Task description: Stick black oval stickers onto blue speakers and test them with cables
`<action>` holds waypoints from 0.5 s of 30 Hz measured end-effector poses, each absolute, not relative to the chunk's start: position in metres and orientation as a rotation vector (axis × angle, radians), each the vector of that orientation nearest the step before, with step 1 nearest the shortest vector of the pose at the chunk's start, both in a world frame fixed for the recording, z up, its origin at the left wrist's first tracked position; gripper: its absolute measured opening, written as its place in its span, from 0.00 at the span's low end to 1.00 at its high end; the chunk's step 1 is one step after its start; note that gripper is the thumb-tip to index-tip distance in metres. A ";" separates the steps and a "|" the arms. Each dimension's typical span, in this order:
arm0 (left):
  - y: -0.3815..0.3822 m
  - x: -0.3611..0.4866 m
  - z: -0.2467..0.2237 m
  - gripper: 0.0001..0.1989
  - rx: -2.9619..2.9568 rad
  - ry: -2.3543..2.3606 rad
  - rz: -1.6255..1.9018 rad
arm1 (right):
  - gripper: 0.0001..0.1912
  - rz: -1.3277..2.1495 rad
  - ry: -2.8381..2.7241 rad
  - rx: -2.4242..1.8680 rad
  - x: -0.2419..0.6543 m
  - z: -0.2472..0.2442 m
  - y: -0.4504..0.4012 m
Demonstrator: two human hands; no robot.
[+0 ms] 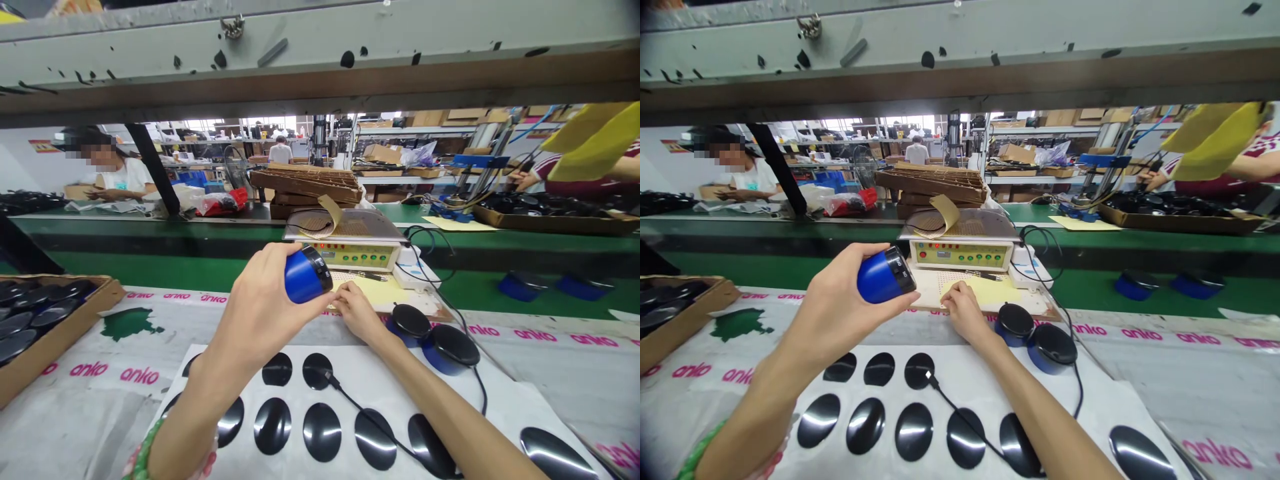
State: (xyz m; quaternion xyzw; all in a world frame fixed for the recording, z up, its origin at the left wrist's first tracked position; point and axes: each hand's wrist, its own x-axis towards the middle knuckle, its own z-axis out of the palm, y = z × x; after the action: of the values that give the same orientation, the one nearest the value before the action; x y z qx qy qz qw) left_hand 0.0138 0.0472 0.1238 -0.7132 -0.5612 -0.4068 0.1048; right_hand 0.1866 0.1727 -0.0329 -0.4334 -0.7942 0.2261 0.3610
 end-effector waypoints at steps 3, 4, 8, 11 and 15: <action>0.047 0.014 0.124 0.26 -2.097 -1.652 -1.193 | 0.13 0.651 -2.009 -1.107 0.186 -0.033 0.172; 0.047 0.013 0.124 0.26 -2.095 -1.655 -1.191 | 0.13 0.682 -1.989 -1.104 0.187 -0.032 0.173; 0.047 0.012 0.123 0.26 -2.086 -1.657 -1.184 | 0.14 0.836 -1.883 -1.055 0.193 -0.023 0.175; 0.049 0.012 0.121 0.27 -2.112 -1.654 -1.166 | 0.13 0.932 -1.786 -0.944 0.196 0.004 0.168; 0.050 0.016 0.119 0.26 -2.169 -1.629 -1.152 | 0.15 0.959 -1.670 -0.733 0.195 0.060 0.134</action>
State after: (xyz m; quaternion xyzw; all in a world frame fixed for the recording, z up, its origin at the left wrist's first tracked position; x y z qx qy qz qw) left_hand 0.0156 0.0505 0.1193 -0.7325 -0.5502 -0.3890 0.0971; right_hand 0.1946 0.1339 0.0600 -0.3052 -0.6949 0.3992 0.5144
